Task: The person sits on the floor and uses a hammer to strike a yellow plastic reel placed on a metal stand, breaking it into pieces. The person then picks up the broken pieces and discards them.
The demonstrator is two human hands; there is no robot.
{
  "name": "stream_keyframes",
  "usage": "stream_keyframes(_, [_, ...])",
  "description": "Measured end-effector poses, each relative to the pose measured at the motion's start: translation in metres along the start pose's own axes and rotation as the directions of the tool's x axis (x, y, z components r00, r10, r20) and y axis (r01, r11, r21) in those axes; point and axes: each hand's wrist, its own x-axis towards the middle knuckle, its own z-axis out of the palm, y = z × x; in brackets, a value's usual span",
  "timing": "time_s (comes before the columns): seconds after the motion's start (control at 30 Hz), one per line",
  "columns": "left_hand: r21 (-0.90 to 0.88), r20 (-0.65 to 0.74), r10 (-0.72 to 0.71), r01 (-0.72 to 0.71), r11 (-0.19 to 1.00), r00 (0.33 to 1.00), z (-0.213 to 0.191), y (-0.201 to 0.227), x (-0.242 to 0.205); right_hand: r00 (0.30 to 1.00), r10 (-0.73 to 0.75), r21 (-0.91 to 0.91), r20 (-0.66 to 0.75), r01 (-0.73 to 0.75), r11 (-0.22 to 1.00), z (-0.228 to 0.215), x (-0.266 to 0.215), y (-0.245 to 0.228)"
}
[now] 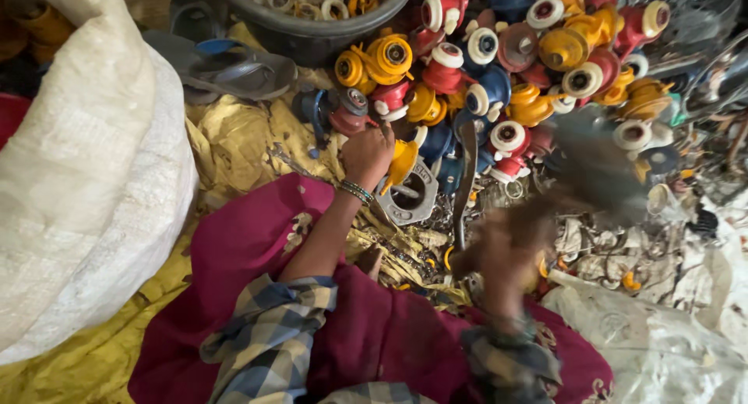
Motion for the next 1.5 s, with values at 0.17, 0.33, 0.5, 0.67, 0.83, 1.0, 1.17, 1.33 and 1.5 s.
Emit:
stream_keyframes(0.17, [0.106,-0.143,0.269,-0.256,0.961,0.952,-0.009,-0.015,0.008,0.937,0.172,-0.767,0.303,0.133,0.627,0.005,-0.014,0.083])
stream_keyframes(0.33, [0.114,-0.528,0.111,-0.060,0.992,0.842,-0.014,-0.007,0.009,0.896,0.433,-0.628,0.097,-0.282,0.725,-0.017,-0.035,0.035])
stream_keyframes(0.5, [-0.046,-0.059,0.024,-0.027,0.999,0.998,-0.017,-0.002,0.021,0.991,0.134,-0.244,0.026,-0.124,0.962,0.002,-0.009,-0.070])
stream_keyframes(0.67, [-0.141,0.048,-0.023,0.029,0.990,0.999,-0.002,-0.005,0.011,0.963,-0.268,0.098,0.015,0.265,0.959,0.019,-0.004,-0.115])
stream_keyframes(0.83, [0.076,-0.023,0.198,-0.195,0.978,0.980,0.002,0.005,0.005,0.967,-0.241,0.060,0.081,0.237,0.970,0.030,-0.009,-0.118])
stream_keyframes(1.0, [0.185,-0.119,0.355,-0.331,0.925,0.927,-0.005,0.012,0.001,0.968,-0.243,0.091,0.060,0.237,0.967,0.021,-0.005,-0.102])
stream_keyframes(1.17, [-0.013,-0.088,0.090,-0.092,0.996,0.992,-0.004,0.018,0.002,0.970,0.242,-0.663,-0.032,-0.202,0.721,0.025,-0.001,-0.042])
stream_keyframes(1.33, [0.307,-0.169,0.479,-0.416,0.856,0.861,-0.012,0.015,0.011,0.912,0.406,-0.660,0.059,-0.270,0.701,0.036,-0.003,-0.015])
stream_keyframes(1.5, [-0.007,-0.130,0.165,-0.167,0.986,0.978,-0.014,0.025,-0.001,1.000,-0.014,-0.352,-0.009,0.010,0.936,-0.010,0.004,-0.068])
